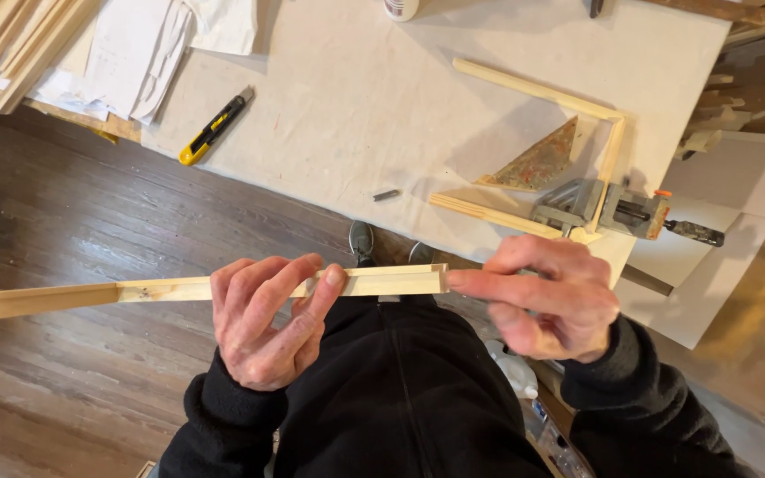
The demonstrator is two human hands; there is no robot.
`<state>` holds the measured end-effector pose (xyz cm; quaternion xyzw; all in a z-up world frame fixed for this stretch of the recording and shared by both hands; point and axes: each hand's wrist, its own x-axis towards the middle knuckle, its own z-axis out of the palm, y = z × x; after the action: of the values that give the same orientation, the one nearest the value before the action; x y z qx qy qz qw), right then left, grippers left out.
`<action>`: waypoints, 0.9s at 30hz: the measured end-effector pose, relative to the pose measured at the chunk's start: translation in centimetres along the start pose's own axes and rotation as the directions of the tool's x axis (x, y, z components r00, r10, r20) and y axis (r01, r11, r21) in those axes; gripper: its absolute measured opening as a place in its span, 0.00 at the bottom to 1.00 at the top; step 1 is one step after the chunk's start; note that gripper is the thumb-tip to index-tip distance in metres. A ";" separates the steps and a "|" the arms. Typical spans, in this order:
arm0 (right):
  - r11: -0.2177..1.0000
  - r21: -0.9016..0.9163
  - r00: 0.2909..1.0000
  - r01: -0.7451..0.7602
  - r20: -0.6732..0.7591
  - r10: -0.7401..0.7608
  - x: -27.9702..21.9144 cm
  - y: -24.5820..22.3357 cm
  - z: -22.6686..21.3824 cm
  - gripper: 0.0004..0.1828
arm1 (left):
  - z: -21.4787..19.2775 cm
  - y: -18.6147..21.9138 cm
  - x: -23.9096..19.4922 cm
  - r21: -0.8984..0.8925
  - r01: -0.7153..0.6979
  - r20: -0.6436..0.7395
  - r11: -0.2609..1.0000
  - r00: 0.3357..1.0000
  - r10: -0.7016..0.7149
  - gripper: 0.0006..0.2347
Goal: The person clamps a mitered wood strip in a corner vise on the workbench, then applies wood glue from a bottle to the mitered ends of frame pieces and fits the corners together by hand. They assemble the strips into a rectangular frame, place it in the corner vise with a triangle guide, and tighten the vise screw to hold the glued joints.
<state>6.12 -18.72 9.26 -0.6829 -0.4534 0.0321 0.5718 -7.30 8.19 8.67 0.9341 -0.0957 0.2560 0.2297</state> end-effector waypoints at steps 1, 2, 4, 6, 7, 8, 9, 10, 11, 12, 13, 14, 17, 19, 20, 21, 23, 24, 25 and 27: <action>0.999 -0.052 1.000 -0.004 0.017 0.005 0.1 0.2 0.0 0.15 | 0.0 -0.1 0.1 -0.003 0.001 0.006 1.000 1.000 -0.001 0.14; 0.999 -0.055 1.000 -0.002 0.017 0.003 -1.0 0.8 0.2 0.15 | 0.1 -0.1 0.1 -0.003 -0.001 0.003 1.000 1.000 0.001 0.14; 0.997 -0.005 0.997 0.071 -0.002 -0.071 -3.1 2.1 0.7 0.12 | 0.1 -0.2 0.0 0.001 0.004 -0.006 1.000 1.000 -0.004 0.15; 0.996 0.076 0.999 0.037 -0.026 -0.035 -3.7 2.4 0.3 0.11 | -0.1 0.0 0.1 0.004 0.007 -0.005 1.000 1.000 -0.007 0.15; 0.988 0.153 0.999 0.002 -0.049 0.006 -4.0 2.6 0.1 0.11 | -0.2 0.0 0.1 0.003 0.008 -0.004 1.000 1.000 -0.008 0.15; 0.989 0.150 0.999 -0.001 -0.051 0.008 -2.7 1.8 0.0 0.11 | -0.2 0.1 0.1 -0.001 0.006 -0.003 1.000 1.000 -0.006 0.15; 0.997 0.075 0.999 -0.026 -0.042 0.029 -1.4 1.1 -0.1 0.11 | -0.2 0.1 0.0 -0.008 0.010 -0.004 1.000 1.000 -0.010 0.14; 0.999 -0.001 0.998 -0.048 -0.033 0.048 -0.1 0.5 -0.3 0.12 | -0.1 0.1 0.0 -0.015 0.012 -0.009 1.000 1.000 -0.013 0.14; 0.999 -0.005 0.998 -0.048 -0.035 0.048 0.0 0.4 -0.3 0.12 | 0.0 0.0 0.1 -0.018 0.009 -0.011 1.000 1.000 -0.009 0.14; 0.997 -0.018 0.997 -0.075 -0.017 0.075 0.1 0.3 -0.2 0.13 | 0.0 0.0 0.0 -0.013 0.010 -0.008 1.000 1.000 -0.010 0.14; 0.994 -0.031 0.995 -0.102 0.002 0.102 0.2 0.1 0.0 0.14 | 0.0 0.0 -0.1 -0.009 0.011 -0.005 1.000 1.000 -0.011 0.14; 0.994 -0.029 0.995 -0.102 0.004 0.102 0.3 0.1 -0.1 0.14 | -0.1 0.0 -0.1 -0.007 0.014 -0.004 1.000 1.000 -0.014 0.14; 0.988 -0.067 0.988 -0.142 0.056 0.145 0.5 -0.1 -0.1 0.14 | -0.2 0.0 -0.1 -0.014 0.003 0.003 1.000 1.000 -0.003 0.15; 0.991 -0.092 0.994 -0.101 0.025 0.104 0.7 -0.2 -0.1 0.13 | -0.2 -0.1 -0.1 -0.010 0.005 0.000 1.000 1.000 -0.005 0.16; 0.990 -0.092 0.994 -0.103 0.026 0.106 0.8 -0.3 0.0 0.13 | -0.2 -0.1 -0.1 -0.011 0.006 0.000 1.000 1.000 -0.006 0.16; 0.989 -0.092 0.992 -0.116 0.043 0.120 0.8 -0.4 0.0 0.13 | -0.2 0.0 -0.1 -0.013 0.006 0.004 1.000 1.000 -0.006 0.16; 0.988 -0.094 0.990 -0.126 0.058 0.132 0.8 -0.2 0.0 0.13 | -0.1 -0.2 0.0 -0.014 0.003 0.005 1.000 1.000 -0.003 0.16; 0.993 -0.076 0.995 -0.095 0.028 0.098 0.7 -0.1 0.0 0.12 | -0.1 -0.2 -0.1 -0.015 -0.001 -0.005 1.000 1.000 0.001 0.16; 0.996 -0.059 0.998 -0.064 -0.002 0.064 0.6 0.0 0.0 0.12 | -0.1 -0.2 -0.1 -0.016 -0.005 -0.015 1.000 1.000 0.005 0.15; 0.994 -0.077 0.997 -0.080 0.010 0.081 0.7 -0.2 0.1 0.12 | -0.2 -0.1 -0.1 -0.017 -0.001 -0.008 1.000 1.000 0.001 0.16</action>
<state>6.39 -18.20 9.72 -0.7218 -0.4303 0.0420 0.5404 -7.46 8.40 8.77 0.9310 -0.0976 0.2590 0.2381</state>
